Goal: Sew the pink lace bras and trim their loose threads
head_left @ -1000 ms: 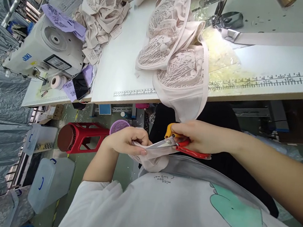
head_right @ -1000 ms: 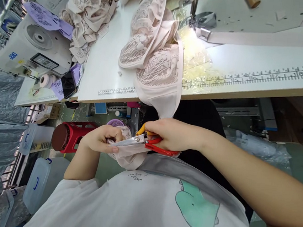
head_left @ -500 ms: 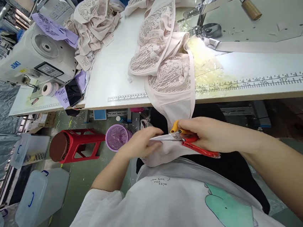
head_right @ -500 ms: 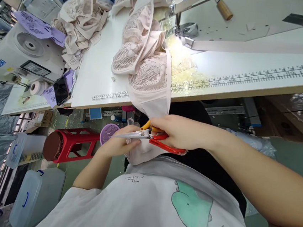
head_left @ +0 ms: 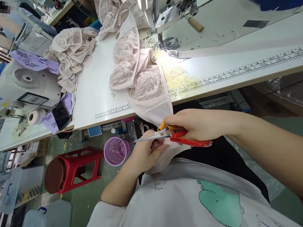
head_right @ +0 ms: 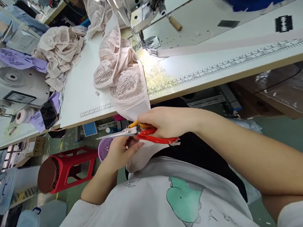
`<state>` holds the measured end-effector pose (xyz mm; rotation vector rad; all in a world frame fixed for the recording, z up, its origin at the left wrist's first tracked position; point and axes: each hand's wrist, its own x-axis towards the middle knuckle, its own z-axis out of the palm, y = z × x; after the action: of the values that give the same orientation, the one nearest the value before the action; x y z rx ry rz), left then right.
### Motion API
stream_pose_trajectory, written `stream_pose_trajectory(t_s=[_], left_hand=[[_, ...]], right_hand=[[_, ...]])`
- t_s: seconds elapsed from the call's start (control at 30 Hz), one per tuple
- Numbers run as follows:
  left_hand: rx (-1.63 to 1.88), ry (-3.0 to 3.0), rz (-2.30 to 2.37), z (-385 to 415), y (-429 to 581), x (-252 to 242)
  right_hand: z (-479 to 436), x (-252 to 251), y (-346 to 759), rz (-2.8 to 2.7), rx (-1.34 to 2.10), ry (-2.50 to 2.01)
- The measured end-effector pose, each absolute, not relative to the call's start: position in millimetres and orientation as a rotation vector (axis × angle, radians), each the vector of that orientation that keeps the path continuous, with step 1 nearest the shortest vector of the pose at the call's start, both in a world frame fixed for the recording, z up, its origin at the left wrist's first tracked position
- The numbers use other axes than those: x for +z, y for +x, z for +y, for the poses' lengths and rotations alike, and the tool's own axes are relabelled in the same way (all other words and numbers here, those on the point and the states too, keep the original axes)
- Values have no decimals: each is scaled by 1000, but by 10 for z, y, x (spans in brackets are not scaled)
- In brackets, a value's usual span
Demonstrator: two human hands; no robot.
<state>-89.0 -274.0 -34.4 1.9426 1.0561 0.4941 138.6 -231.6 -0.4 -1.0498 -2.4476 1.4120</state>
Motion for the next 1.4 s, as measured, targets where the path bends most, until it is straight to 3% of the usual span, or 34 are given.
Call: stream_pose_trajectory(t_s=[0.5, 0.93, 1.4], left_hand=[[495, 1751, 941, -2711, -955, -241], [640, 1364, 1076, -2716, -866, -373], [624, 1340, 1134, -2706, -837, -340]], right_hand=[[-2320, 37, 1432, -2388, 1405, -1010], [-2315, 82, 1388, -2387, 1346, -997], [-2281, 73, 1345, -2497, 1270, -1035]])
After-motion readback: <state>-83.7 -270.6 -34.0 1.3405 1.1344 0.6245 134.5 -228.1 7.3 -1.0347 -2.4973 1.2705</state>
